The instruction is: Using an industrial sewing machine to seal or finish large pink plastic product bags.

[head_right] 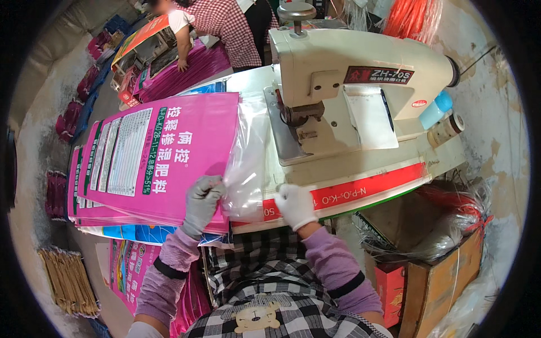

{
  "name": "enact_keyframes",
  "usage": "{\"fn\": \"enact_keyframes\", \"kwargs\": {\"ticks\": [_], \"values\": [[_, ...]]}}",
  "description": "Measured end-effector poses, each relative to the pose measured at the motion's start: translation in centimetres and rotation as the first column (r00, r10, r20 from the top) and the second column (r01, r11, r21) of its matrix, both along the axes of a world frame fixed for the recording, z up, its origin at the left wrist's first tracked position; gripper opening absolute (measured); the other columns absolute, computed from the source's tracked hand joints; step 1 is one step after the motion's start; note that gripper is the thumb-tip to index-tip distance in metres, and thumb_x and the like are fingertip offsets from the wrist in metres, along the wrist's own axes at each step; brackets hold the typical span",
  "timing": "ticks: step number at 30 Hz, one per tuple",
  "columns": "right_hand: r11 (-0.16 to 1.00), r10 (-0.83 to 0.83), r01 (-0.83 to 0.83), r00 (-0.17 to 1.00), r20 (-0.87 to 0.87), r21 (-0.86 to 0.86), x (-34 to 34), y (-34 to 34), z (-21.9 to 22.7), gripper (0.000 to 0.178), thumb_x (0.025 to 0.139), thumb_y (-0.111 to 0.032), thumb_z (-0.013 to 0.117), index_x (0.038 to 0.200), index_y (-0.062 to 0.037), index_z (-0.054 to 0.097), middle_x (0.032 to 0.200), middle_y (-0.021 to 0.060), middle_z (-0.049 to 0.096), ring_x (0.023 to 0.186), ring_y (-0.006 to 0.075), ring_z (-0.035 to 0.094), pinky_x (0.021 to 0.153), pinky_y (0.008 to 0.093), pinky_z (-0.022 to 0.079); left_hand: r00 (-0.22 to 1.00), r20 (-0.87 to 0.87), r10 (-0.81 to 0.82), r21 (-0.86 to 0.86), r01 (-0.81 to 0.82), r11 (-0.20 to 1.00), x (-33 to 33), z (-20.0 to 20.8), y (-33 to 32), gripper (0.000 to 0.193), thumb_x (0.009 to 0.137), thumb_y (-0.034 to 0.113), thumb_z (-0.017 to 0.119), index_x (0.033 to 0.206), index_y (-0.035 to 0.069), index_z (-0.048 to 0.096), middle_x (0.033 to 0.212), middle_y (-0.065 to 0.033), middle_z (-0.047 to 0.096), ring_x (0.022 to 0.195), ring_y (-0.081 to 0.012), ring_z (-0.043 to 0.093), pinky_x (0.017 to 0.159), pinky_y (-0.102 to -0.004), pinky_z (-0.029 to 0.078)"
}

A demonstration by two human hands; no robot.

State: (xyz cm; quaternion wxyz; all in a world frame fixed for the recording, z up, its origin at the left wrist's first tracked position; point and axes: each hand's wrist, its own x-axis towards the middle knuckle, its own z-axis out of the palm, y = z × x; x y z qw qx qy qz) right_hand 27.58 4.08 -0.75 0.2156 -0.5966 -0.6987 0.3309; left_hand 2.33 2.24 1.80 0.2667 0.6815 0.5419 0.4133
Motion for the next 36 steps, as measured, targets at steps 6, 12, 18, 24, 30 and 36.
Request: {"fn": "enact_keyframes", "kwargs": {"ticks": [6, 12, 18, 24, 30, 36], "values": [[0.998, 0.021, 0.029, 0.686, -0.727, 0.056, -2.8, 2.8, 6.7, 0.04, 0.077, -0.008, 0.073, 0.114, -0.0025, 0.059, 0.119, 0.0159, 0.059, 0.103, 0.0327, 0.062, 0.093, 0.0327, 0.049, 0.88, 0.461, 0.117, -0.191, -0.031, 0.981, 0.6, 2.1, -0.5, 0.016, 0.091, 0.003, 0.065, 0.106, 0.0, 0.068, 0.104, -0.0038, 0.062, 0.091, -0.009, 0.057, 0.082, -0.0235, 0.046], [0.943, 0.301, -0.325, 0.924, -0.235, -0.072, -5.3, 1.6, 6.1, 0.064, 0.076, -0.019, 0.079, 0.129, -0.0012, 0.048, 0.121, 0.0141, 0.061, 0.107, 0.0264, 0.063, 0.093, 0.0371, 0.05, 0.642, 0.723, 0.256, -0.251, -0.101, 0.963, -0.7, 3.3, -0.7, 0.023, 0.096, 0.014, 0.061, 0.114, 0.0, 0.065, 0.111, -0.001, 0.06, 0.096, -0.0066, 0.053, 0.087, -0.0227, 0.042], [0.943, 0.212, -0.331, 0.583, -0.784, 0.009, -7.0, 6.1, 4.9, 0.073, 0.073, -0.024, 0.083, 0.133, -0.0026, 0.047, 0.124, 0.0174, 0.059, 0.113, 0.0256, 0.06, 0.094, 0.0358, 0.048, 0.811, 0.573, 0.118, -0.188, -0.01, 0.982, -0.9, 5.6, -1.6, 0.024, 0.097, 0.017, 0.06, 0.113, 0.0, 0.065, 0.115, -0.0017, 0.059, 0.101, -0.0078, 0.051, 0.093, -0.0248, 0.039], [0.969, 0.166, -0.245, 0.702, -0.693, -0.016, -7.0, 2.7, 5.8, 0.02, 0.084, -0.019, 0.073, 0.082, -0.0001, 0.068, 0.084, 0.0056, 0.068, 0.077, 0.0118, 0.063, 0.072, 0.0292, 0.05, 0.856, 0.48, 0.193, -0.168, -0.126, 0.978, -0.1, 4.8, -0.1, 0.015, 0.093, 0.008, 0.063, 0.105, 0.0, 0.067, 0.112, -0.0054, 0.061, 0.101, -0.0125, 0.055, 0.091, -0.0263, 0.042], [0.795, -0.081, -0.383, 0.701, -0.709, -0.47, -4.5, -4.5, 1.3, 0.022, 0.083, -0.018, 0.071, 0.09, 0.0018, 0.069, 0.08, 0.0048, 0.068, 0.075, 0.0097, 0.061, 0.072, 0.0274, 0.049, 0.99, -0.12, 0.067, 0.082, -0.057, 0.995, 2.4, -1.6, 1.8, 0.012, 0.09, 0.005, 0.062, 0.1, 0.002, 0.067, 0.102, -0.0107, 0.067, 0.098, -0.0234, 0.063, 0.086, -0.0327, 0.049], [0.787, -0.115, -0.388, 0.671, -0.732, -0.479, -2.5, -1.5, -2.8, 0.038, 0.099, -0.032, 0.055, 0.112, 0.0015, 0.067, 0.102, 0.0102, 0.07, 0.099, 0.0152, 0.061, 0.089, 0.0319, 0.047, 0.984, -0.174, 0.044, -0.02, -0.048, 0.999, 1.5, -1.2, -1.4, 0.016, 0.087, 0.013, 0.063, 0.1, 0.006, 0.068, 0.103, -0.0147, 0.067, 0.1, -0.0344, 0.062, 0.09, -0.0425, 0.048]]}}
